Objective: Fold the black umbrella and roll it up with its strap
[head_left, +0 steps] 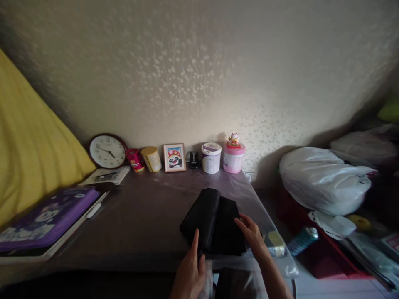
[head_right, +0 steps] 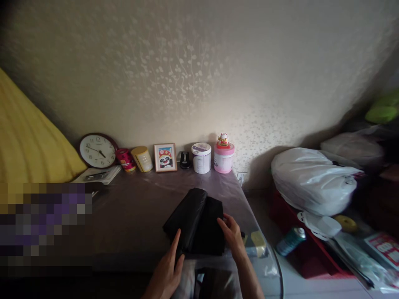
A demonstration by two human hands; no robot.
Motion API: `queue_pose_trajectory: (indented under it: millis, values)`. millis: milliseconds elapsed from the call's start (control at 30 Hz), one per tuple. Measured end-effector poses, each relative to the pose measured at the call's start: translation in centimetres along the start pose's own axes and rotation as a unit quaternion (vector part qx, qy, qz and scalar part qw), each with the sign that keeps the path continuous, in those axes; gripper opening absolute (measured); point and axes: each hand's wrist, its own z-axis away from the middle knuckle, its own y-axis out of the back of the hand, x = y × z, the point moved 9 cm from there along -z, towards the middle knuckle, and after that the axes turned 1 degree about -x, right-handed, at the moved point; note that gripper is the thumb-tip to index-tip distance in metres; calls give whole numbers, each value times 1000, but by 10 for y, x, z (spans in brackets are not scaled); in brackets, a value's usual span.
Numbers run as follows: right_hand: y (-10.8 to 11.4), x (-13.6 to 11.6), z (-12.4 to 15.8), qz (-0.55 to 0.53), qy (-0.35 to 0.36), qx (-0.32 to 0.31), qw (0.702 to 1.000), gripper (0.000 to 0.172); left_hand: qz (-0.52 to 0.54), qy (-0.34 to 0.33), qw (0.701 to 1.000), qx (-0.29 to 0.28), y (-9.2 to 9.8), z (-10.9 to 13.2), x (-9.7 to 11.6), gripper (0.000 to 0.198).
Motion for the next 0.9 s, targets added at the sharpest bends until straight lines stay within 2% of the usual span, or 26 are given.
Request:
queue_pose_trajectory:
  millis: [100,233,400,533,700,900]
  values:
    - [-14,-3,2,-98,-31,-20,995,58,0,4,1000,0,1,0,0,61]
    - [-31,-21,0,-161,-14,-47,986,61,0,8,1000,-5,2,-1,2,63]
    - [-51,-50,-6,-104,27,-54,993,60,1,3,1000,1,4,0,3,64]
    - [-74,-68,-11,-73,53,-69,994,60,19,-11,1000,7,3,-1,2,65]
    - [-105,-73,-19,-42,71,-80,993,61,26,-32,999,20,0,-2,-3,66]
    - [-126,-69,-25,54,107,-100,988,59,1,-40,999,21,-4,-4,-11,61]
